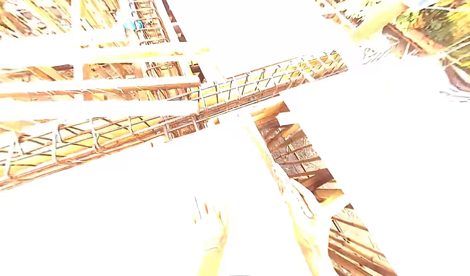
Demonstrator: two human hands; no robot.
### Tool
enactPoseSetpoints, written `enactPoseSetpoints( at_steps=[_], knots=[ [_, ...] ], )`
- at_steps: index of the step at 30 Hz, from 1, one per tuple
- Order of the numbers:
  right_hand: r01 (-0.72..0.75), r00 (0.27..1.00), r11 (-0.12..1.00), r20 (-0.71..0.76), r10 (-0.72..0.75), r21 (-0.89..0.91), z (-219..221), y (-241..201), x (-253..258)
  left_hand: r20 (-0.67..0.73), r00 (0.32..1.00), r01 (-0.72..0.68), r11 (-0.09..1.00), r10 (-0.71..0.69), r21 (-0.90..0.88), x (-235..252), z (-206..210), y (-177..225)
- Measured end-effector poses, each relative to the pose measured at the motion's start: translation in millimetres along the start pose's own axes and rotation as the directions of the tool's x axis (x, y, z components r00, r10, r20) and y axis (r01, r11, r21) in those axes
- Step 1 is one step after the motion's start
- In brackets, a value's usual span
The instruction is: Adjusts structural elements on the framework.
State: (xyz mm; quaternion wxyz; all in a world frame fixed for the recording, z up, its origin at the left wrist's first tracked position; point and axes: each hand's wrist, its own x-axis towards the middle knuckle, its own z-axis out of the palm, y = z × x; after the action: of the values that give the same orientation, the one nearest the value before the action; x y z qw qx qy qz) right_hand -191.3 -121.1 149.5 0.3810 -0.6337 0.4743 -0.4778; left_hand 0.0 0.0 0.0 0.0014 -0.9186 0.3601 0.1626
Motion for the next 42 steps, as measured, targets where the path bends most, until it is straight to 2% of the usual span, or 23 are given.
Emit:
enactPoseSetpoints(
  at_steps=[5,7,13,15,18,20,24,29,32,34,37,40,42],
  knots=[
    [-0.034,0.998,0.997,0.049,0.038,-0.072,7,14,11,-0.149,0.989,-0.024,1.000,0.022,-0.009,-5,4,-2],
    [-0.038,0.992,0.989,0.110,0.054,-0.144,2,10,7,-0.168,0.985,-0.034,0.999,0.030,-0.017,-9,2,-3],
    [0.096,0.980,0.944,0.197,-0.034,-0.314,22,-3,19,-0.208,0.977,-0.053,0.998,0.048,-0.015,-10,0,-4],
    [0.076,0.973,0.934,0.230,0.007,-0.348,15,-14,11,-0.188,0.981,-0.059,0.998,0.052,-0.027,-14,-2,-5],
    [-0.040,0.976,0.958,0.195,0.098,-0.283,-4,-17,14,-0.205,0.977,-0.064,0.998,0.059,-0.015,-10,-2,-4],
    [-0.009,0.974,0.963,0.215,0.070,-0.270,-11,-2,13,-0.206,0.977,-0.059,0.998,0.054,-0.017,-12,-1,-4],
    [0.094,0.965,0.962,0.259,-0.026,-0.254,6,12,16,-0.220,0.974,-0.059,0.998,0.056,-0.008,-10,-6,-2],
    [-0.026,0.970,0.958,0.225,0.093,-0.285,-16,4,-1,-0.194,0.979,-0.060,0.998,0.062,0.017,-9,-10,0],
    [0.050,0.981,0.967,0.194,0.000,-0.251,-4,16,2,-0.207,0.976,-0.063,0.998,0.065,0.016,-9,-11,-1],
    [0.080,0.977,0.969,0.209,-0.031,-0.232,0,19,4,-0.227,0.972,-0.069,0.998,0.067,0.001,-6,-8,-2],
    [0.014,0.970,0.970,0.240,0.046,-0.243,-12,13,-2,-0.203,0.977,-0.069,0.998,0.070,0.011,-11,-8,-3],
    [-0.066,0.905,0.967,0.394,0.162,-0.247,-21,15,3,-0.213,0.975,-0.062,0.998,0.064,0.015,-6,-9,-3],
    [-0.057,0.899,0.973,0.412,0.148,-0.224,-21,28,-6,-0.214,0.974,-0.069,0.998,0.069,0.010,-7,-5,-5]
  ],
)
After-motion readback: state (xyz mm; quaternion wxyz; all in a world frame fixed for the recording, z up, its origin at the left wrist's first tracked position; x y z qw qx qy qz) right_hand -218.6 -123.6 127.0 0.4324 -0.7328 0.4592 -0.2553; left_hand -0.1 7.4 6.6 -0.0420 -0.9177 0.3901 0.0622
